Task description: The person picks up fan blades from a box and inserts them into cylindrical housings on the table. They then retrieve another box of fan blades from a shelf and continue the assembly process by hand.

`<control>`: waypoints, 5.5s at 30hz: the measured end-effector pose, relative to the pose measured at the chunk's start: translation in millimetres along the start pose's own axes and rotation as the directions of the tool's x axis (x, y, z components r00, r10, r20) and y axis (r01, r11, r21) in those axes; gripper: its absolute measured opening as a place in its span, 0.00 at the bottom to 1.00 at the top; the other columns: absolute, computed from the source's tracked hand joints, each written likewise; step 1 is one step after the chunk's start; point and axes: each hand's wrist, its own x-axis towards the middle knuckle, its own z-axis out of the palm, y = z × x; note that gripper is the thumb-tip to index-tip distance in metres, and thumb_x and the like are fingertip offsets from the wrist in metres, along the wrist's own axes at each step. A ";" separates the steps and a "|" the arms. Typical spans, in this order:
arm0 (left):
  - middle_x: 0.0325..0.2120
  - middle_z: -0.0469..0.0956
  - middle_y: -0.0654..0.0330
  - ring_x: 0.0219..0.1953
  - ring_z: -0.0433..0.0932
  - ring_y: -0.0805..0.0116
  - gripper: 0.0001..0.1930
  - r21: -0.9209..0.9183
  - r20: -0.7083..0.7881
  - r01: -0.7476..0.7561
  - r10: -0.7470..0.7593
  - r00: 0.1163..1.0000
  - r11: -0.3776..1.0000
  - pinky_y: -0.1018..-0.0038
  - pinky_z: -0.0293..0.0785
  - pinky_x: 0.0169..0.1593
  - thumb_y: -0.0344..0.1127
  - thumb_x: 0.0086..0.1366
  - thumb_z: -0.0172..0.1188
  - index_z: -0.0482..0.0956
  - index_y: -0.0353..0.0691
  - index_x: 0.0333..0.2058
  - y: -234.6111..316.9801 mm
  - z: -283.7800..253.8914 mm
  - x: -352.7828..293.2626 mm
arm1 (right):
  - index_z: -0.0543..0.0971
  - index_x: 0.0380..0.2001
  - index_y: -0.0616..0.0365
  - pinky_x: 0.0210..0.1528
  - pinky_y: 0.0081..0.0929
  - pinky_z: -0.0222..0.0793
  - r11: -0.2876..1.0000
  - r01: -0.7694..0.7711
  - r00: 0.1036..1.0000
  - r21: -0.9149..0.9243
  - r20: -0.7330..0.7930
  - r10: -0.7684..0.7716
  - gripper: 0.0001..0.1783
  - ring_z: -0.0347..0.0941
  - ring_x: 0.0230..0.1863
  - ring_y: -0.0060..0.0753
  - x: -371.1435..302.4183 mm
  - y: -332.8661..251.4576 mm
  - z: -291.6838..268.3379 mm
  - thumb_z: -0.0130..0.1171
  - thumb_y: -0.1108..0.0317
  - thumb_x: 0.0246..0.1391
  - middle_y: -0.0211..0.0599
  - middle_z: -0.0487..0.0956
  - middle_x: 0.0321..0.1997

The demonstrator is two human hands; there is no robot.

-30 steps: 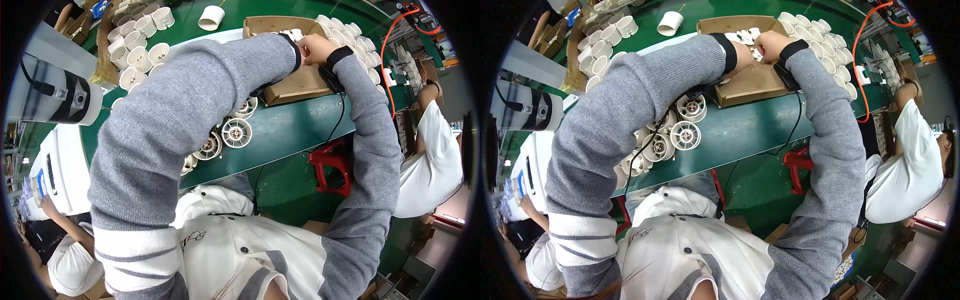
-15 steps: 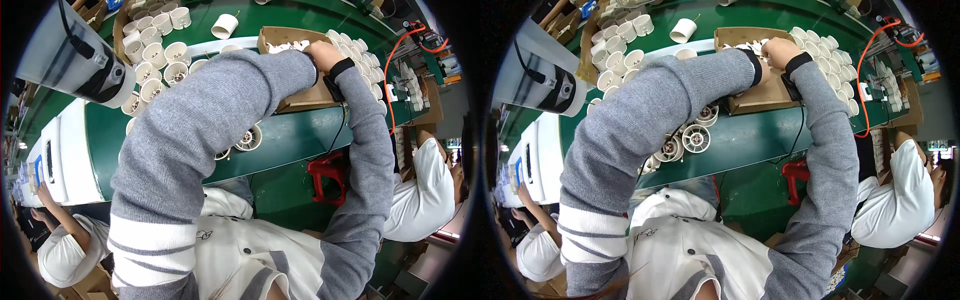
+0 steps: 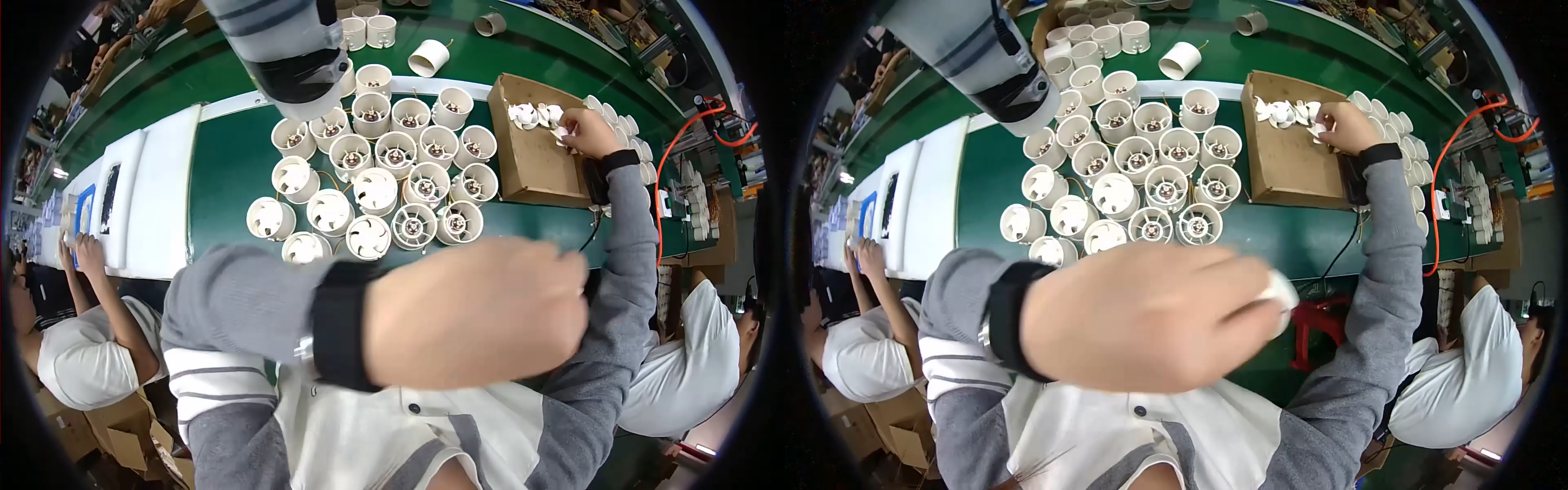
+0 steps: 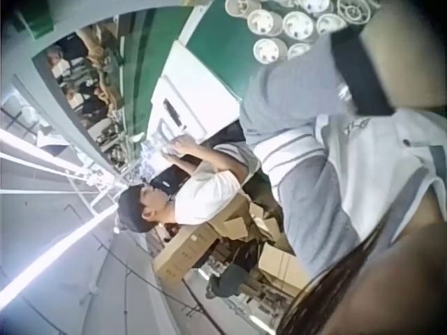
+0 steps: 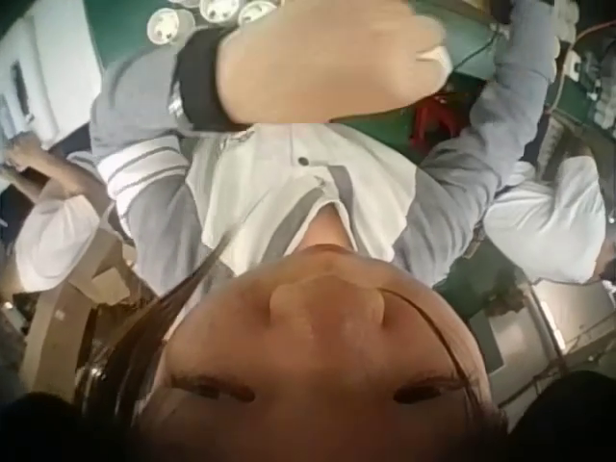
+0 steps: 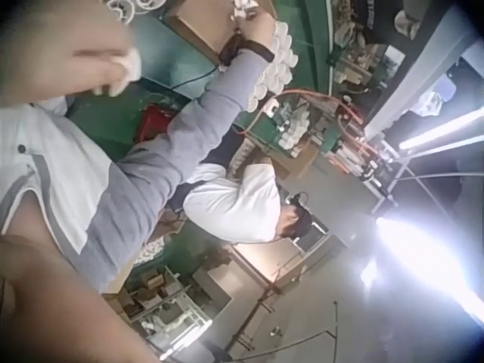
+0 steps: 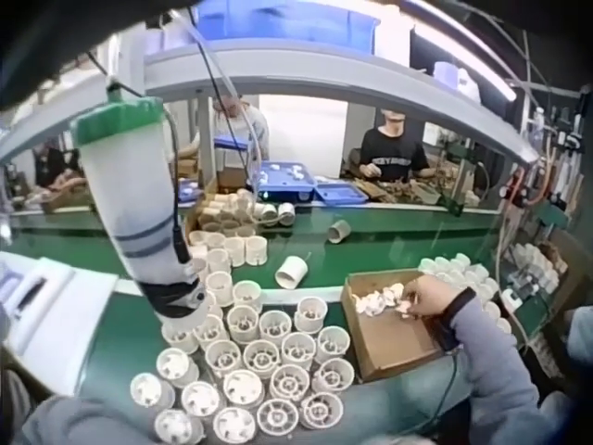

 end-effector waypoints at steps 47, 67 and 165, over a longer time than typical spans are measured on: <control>0.16 0.69 0.54 0.24 0.73 0.56 0.08 0.378 0.174 0.235 -0.318 0.932 0.896 0.67 0.71 0.28 0.32 0.46 0.61 0.74 0.35 0.20 -189.5 -89.0 -157.4 | 0.72 0.37 0.64 0.42 0.36 0.67 0.887 0.436 0.849 0.155 0.257 -0.462 0.14 0.70 0.40 0.48 41.5 -274.0 36.6 0.55 0.71 0.44 0.47 0.73 0.37; 0.23 0.77 0.50 0.30 0.78 0.55 0.09 0.497 0.382 0.144 -0.364 0.849 0.856 0.69 0.74 0.33 0.31 0.43 0.62 0.79 0.34 0.26 -184.5 86.7 153.9 | 0.79 0.31 0.58 0.33 0.31 0.69 0.951 -0.170 0.982 -0.260 0.037 0.186 0.14 0.74 0.29 0.41 -18.4 28.5 -5.8 0.60 0.68 0.35 0.44 0.78 0.28; 0.18 0.71 0.50 0.24 0.73 0.55 0.09 0.308 0.511 0.352 -0.466 0.722 0.884 0.67 0.71 0.30 0.30 0.37 0.62 0.74 0.30 0.17 -231.6 -85.8 -147.5 | 0.73 0.29 0.63 0.29 0.25 0.65 0.151 0.283 0.957 0.947 -0.269 -0.105 0.19 0.71 0.27 0.34 -134.4 -265.9 113.8 0.68 0.71 0.30 0.47 0.74 0.30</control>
